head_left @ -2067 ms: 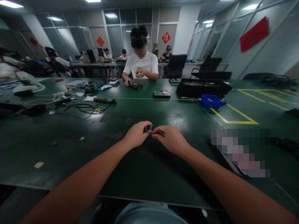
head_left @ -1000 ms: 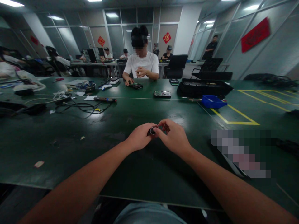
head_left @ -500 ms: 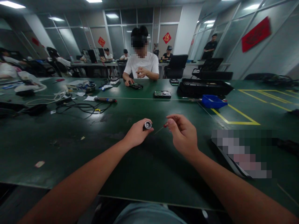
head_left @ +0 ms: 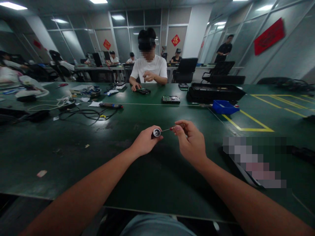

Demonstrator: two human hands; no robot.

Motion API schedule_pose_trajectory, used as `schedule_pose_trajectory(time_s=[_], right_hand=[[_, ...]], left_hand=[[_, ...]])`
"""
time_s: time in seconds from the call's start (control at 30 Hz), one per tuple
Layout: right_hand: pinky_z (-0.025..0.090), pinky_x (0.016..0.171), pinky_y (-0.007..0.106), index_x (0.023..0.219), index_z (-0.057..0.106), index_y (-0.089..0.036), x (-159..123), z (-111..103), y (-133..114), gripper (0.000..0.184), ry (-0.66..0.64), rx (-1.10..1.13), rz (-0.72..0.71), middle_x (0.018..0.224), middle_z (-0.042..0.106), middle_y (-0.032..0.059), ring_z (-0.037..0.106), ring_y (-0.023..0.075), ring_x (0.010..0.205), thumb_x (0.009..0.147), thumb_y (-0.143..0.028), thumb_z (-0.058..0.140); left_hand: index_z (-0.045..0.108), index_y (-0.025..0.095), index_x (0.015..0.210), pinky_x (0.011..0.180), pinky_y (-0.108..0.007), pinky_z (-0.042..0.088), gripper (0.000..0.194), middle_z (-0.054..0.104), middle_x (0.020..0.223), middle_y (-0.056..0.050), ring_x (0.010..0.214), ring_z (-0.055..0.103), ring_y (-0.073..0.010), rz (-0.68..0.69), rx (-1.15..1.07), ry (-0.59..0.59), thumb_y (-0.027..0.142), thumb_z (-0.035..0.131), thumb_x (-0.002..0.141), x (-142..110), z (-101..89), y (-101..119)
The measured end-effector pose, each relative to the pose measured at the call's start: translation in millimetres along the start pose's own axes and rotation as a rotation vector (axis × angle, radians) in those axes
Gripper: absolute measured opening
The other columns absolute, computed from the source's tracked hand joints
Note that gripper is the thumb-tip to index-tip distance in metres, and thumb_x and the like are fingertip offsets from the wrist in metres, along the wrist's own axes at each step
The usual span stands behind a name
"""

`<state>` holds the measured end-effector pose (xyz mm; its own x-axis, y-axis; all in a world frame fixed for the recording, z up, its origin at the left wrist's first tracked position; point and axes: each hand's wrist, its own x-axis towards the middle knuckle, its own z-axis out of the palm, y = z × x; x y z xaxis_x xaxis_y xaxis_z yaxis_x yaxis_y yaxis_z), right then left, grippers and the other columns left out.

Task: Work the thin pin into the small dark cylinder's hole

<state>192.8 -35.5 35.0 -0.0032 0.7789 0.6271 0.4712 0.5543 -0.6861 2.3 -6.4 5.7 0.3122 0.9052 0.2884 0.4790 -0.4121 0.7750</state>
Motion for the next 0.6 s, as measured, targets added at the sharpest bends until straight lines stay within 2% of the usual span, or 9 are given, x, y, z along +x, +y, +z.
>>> schedule_pose_trajectory(time_s=[0.13,0.23,0.37,0.5,0.6], right_hand=[[0.052,0.071,0.032,0.107,0.061,-0.021,1.8,-1.0,-0.6,0.02,0.015,-0.022,0.008,0.088,0.074,0.0039,0.068,0.0171,0.076,0.097,-0.035,0.054],[0.047,0.062,0.028,0.089,0.064,-0.02,3.4,-3.6,-3.9,0.02,0.013,-0.125,-0.02,0.078,0.071,0.002,0.065,0.0156,0.067,0.091,-0.04,0.063],[0.04,0.052,0.026,0.068,0.057,-0.021,3.1,-6.5,-6.4,0.033,0.007,-0.24,-0.067,0.06,0.062,-0.0019,0.054,0.0119,0.051,0.084,-0.046,0.07],[0.039,0.05,0.026,0.067,0.055,-0.022,1.8,-6.9,-6.1,0.035,-0.022,-0.239,-0.085,0.058,0.06,-0.0022,0.052,0.0118,0.049,0.084,-0.048,0.069],[0.044,0.054,0.028,0.082,0.061,-0.023,1.7,-6.4,-6.0,0.021,-0.091,-0.198,-0.113,0.07,0.067,0.0007,0.06,0.0155,0.059,0.087,-0.042,0.066]], left_hand=[[0.059,0.023,0.108,0.072,-0.028,0.048,0.022,0.066,0.095,-0.001,0.076,0.062,-0.0151,-0.009,0.004,-0.005,0.029,0.063,0.087,0.3,-1.0,0.5],[0.06,0.023,0.109,0.074,-0.029,0.048,0.023,0.066,0.096,-0.002,0.08,0.062,-0.0164,-0.008,0.017,-0.014,0.03,0.063,0.088,0.1,-1.4,-0.7],[0.061,0.022,0.11,0.079,-0.031,0.047,0.024,0.066,0.099,-0.003,0.088,0.062,-0.0187,0.044,0.061,-0.013,0.03,0.062,0.088,-0.2,-2.4,-1.6],[0.061,0.022,0.108,0.079,-0.031,0.046,0.021,0.066,0.099,-0.002,0.089,0.061,-0.019,0.065,0.102,-0.018,0.031,0.062,0.089,-0.3,-3.2,-1.0],[0.06,0.021,0.107,0.079,-0.031,0.046,0.021,0.065,0.099,-0.003,0.089,0.061,-0.0189,0.057,0.102,-0.023,0.031,0.061,0.089,-0.1,-2.6,-1.6]])
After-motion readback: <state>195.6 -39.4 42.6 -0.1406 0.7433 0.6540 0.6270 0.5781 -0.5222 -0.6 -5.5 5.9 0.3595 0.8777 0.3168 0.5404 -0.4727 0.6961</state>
